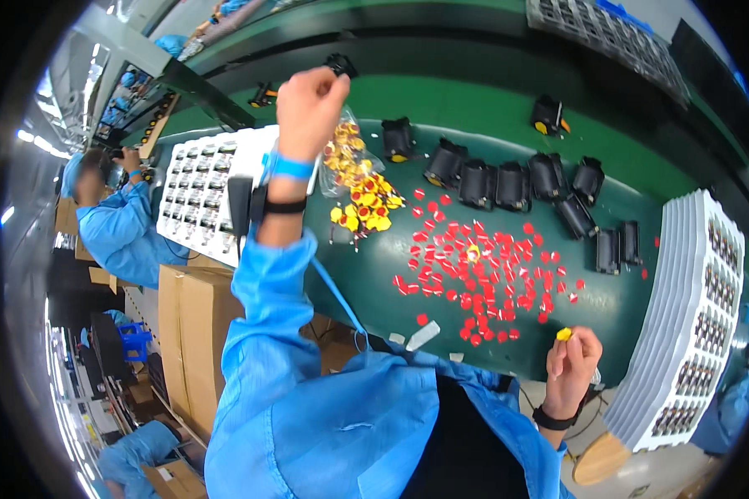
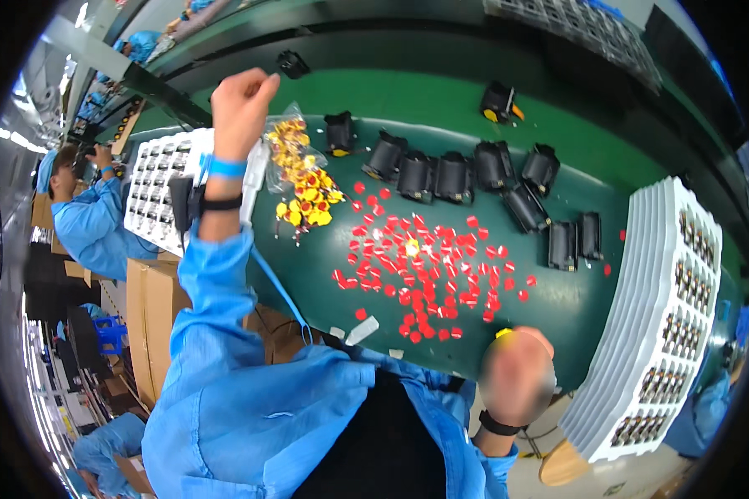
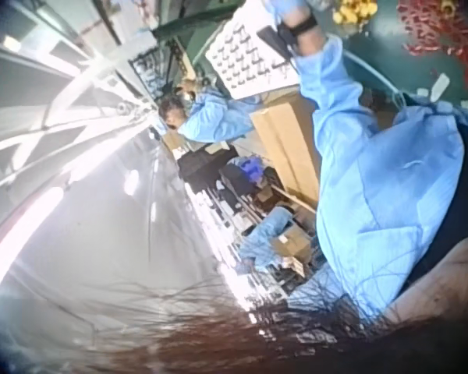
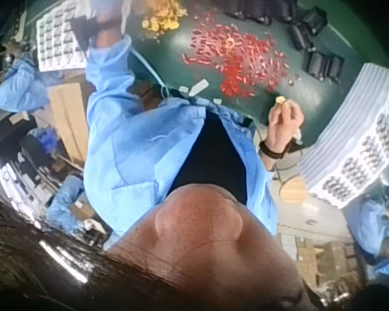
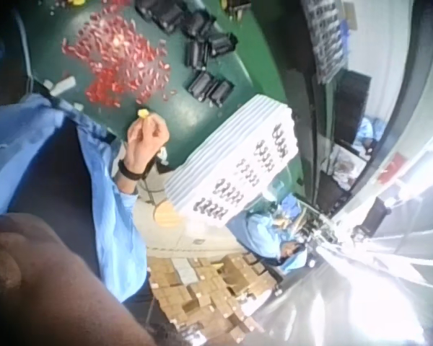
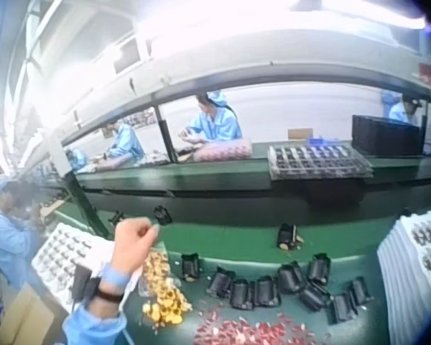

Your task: Assembling small plastic housings and electronic components on a factory production line.

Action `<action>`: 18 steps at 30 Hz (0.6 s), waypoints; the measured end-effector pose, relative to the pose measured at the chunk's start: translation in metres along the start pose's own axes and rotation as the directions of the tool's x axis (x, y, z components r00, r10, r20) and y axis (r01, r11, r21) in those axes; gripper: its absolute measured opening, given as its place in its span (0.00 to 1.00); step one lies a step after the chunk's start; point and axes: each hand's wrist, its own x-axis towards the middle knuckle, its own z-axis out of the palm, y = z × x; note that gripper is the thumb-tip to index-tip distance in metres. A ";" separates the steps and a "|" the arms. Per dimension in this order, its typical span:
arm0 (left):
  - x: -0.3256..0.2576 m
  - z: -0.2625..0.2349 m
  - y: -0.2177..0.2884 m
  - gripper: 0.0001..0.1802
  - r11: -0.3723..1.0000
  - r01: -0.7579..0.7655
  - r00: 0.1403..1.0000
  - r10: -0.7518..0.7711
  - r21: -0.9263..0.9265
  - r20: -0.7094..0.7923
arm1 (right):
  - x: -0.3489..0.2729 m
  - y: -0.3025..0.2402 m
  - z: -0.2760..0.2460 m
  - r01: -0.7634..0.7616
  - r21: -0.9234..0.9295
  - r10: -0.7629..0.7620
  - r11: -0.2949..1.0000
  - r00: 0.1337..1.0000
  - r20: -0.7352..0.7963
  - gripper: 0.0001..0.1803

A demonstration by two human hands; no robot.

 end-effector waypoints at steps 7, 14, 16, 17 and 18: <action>0.133 0.106 -0.155 0.25 0.848 0.098 0.977 -0.182 0.521 0.113 | -0.005 0.006 0.021 -0.055 -0.062 0.060 0.997 0.995 0.081 0.10; 0.146 0.089 -0.288 0.09 0.765 -0.449 0.704 -0.016 0.462 0.710 | -0.007 0.010 0.021 -0.045 -0.045 0.048 0.998 0.995 0.083 0.09; 0.128 0.116 -0.136 0.16 0.739 -0.472 0.775 0.087 0.481 0.626 | -0.003 0.010 0.012 -0.080 -0.119 0.087 0.990 0.995 0.054 0.14; 0.115 0.090 -0.093 0.19 0.791 -0.500 0.769 0.218 0.352 0.601 | 0.004 0.006 0.003 -0.135 -0.159 0.155 0.978 0.980 0.121 0.18; 0.100 0.067 -0.052 0.19 0.835 -0.489 0.787 0.298 0.252 0.540 | 0.003 0.006 0.013 -0.102 -0.209 0.117 0.973 0.991 0.060 0.15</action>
